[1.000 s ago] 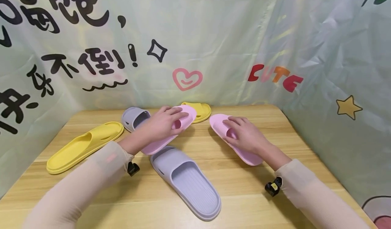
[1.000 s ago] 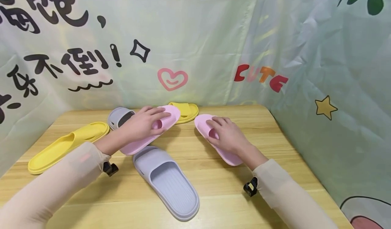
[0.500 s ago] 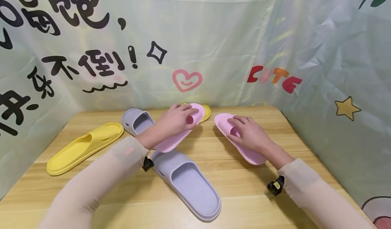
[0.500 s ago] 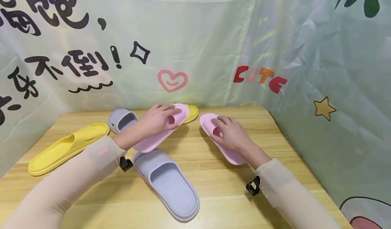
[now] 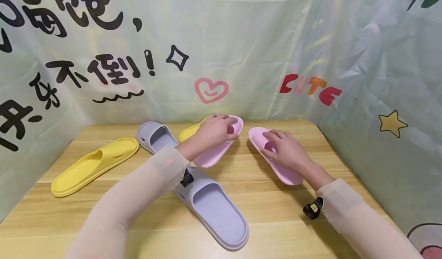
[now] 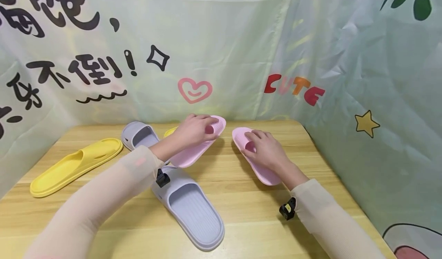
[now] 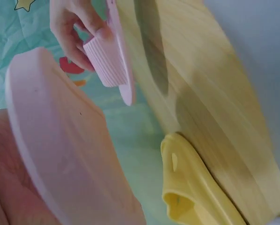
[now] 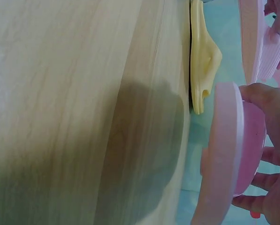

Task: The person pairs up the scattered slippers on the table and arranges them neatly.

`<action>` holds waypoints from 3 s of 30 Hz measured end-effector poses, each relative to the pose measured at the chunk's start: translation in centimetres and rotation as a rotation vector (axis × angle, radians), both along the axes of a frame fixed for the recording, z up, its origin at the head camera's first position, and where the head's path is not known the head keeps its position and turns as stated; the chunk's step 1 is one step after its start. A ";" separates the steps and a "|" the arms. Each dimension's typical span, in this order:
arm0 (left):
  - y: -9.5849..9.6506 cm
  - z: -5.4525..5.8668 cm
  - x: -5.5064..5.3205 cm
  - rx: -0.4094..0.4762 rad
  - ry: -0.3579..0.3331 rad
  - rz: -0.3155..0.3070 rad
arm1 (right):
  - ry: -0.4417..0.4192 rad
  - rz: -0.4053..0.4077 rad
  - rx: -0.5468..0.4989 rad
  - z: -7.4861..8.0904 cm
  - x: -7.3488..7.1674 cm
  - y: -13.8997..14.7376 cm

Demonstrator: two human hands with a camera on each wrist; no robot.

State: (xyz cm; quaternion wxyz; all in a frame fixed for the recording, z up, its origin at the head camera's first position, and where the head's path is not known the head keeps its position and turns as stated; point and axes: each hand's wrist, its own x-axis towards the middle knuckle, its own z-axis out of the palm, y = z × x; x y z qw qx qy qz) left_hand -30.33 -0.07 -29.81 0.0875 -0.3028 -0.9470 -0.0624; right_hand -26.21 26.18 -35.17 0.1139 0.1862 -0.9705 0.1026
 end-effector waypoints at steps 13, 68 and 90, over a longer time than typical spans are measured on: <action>3.4 -0.9 0.0 0.003 -0.034 0.064 | 0.014 -0.044 -0.011 -0.1 0.0 1.1; 12.4 -7.0 1.6 0.062 -0.126 0.292 | -0.011 -0.187 -0.014 -2.9 -0.5 3.8; 13.1 -7.3 2.4 0.048 -0.159 0.268 | -0.064 -0.217 -0.015 -3.3 -0.3 4.3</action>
